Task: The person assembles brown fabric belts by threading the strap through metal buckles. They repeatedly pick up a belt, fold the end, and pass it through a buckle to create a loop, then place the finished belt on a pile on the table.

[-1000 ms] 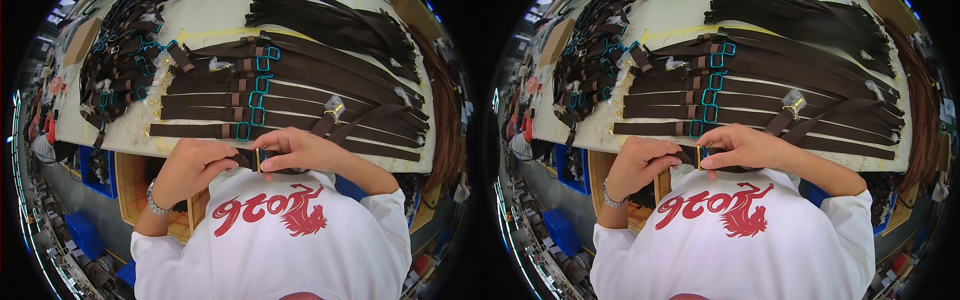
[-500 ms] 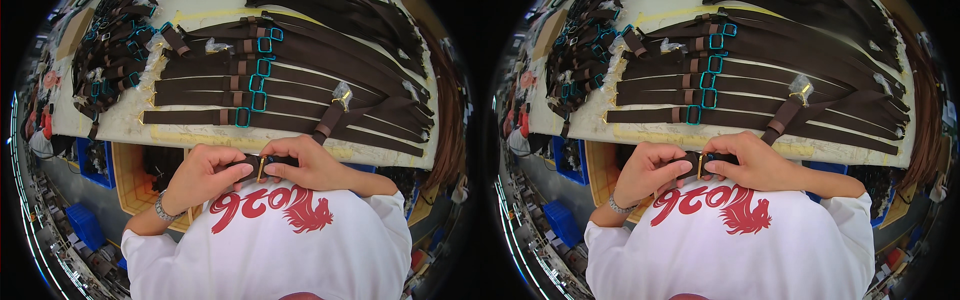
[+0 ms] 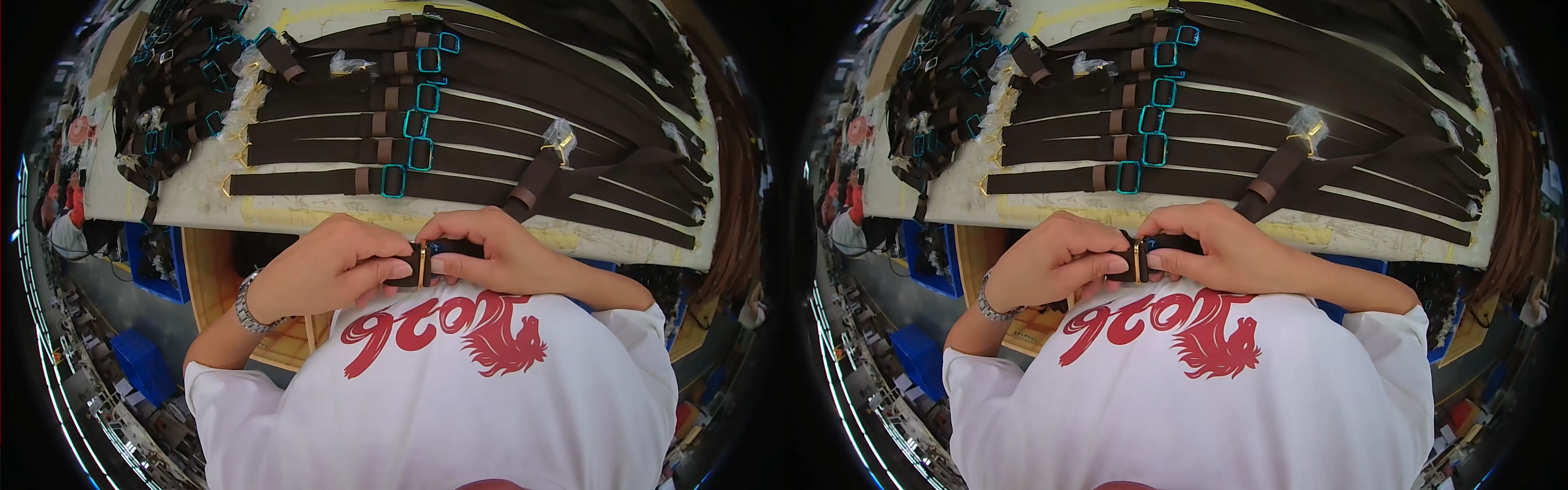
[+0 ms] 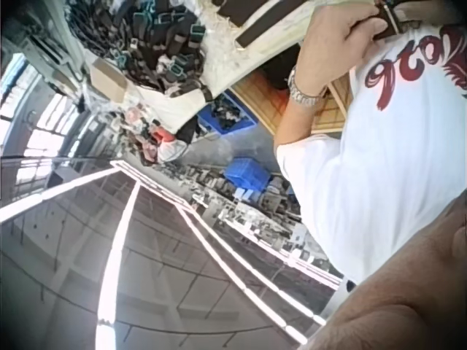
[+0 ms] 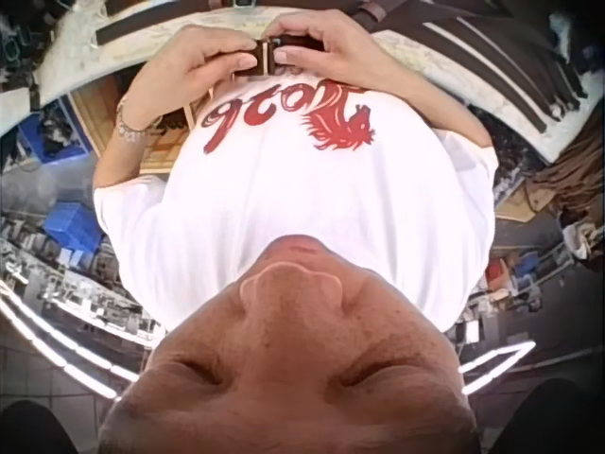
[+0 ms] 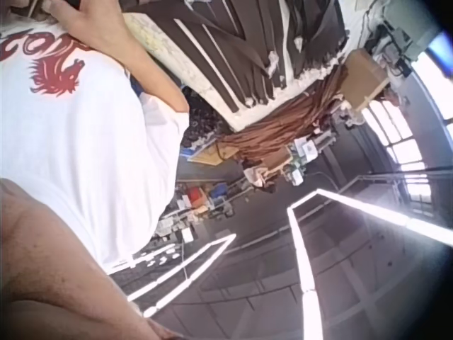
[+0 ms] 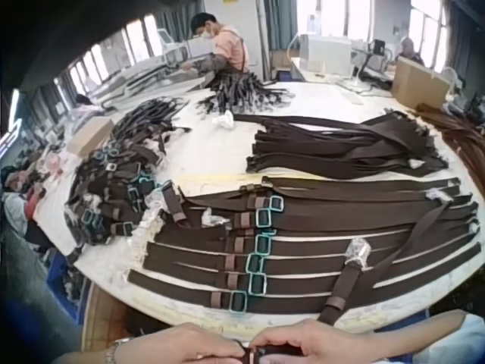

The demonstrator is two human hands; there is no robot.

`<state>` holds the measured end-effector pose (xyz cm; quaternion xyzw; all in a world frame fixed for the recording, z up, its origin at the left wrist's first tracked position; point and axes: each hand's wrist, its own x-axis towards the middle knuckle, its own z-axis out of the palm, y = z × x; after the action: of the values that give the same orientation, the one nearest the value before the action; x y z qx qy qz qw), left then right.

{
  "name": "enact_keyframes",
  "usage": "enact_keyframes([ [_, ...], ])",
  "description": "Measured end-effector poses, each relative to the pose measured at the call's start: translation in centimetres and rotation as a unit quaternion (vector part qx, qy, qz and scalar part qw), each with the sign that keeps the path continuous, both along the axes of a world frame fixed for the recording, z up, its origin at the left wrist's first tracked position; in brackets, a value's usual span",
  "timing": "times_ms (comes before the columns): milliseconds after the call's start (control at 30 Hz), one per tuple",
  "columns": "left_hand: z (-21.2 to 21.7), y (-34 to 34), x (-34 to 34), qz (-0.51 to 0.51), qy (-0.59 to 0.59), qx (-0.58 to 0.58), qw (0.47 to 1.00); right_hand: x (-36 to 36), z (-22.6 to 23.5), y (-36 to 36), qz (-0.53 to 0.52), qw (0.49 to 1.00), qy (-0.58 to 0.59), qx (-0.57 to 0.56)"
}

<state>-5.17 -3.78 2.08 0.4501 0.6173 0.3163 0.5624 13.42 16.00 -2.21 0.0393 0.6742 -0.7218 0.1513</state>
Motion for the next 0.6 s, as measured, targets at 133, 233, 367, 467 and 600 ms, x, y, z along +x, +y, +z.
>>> enact_keyframes([
  [133, -0.5, -1.3, 0.3, 0.152, -0.161, -0.088, 0.971, 0.2, -0.6, -0.8, -0.072, 0.989, 0.122, 0.028],
  [233, -1.1, -1.4, 0.6, 0.180, -0.180, -0.086, 0.963, -0.2, -1.0, -1.0, -0.098, 0.978, 0.175, 0.065],
  [367, -1.2, -1.6, 0.9, 0.197, -0.175, -0.099, 0.960, -0.4, -1.2, -0.3, -0.058, 0.967, 0.208, 0.133],
  [467, -0.7, -1.6, 1.6, 0.203, -0.205, -0.112, 0.951, -0.3, -1.5, -0.3, -0.038, 0.963, 0.232, 0.135],
  [600, -0.8, -1.2, 1.8, 0.218, -0.292, -0.125, 0.923, 0.1, -1.0, 0.2, -0.039, 0.960, 0.242, 0.139],
])
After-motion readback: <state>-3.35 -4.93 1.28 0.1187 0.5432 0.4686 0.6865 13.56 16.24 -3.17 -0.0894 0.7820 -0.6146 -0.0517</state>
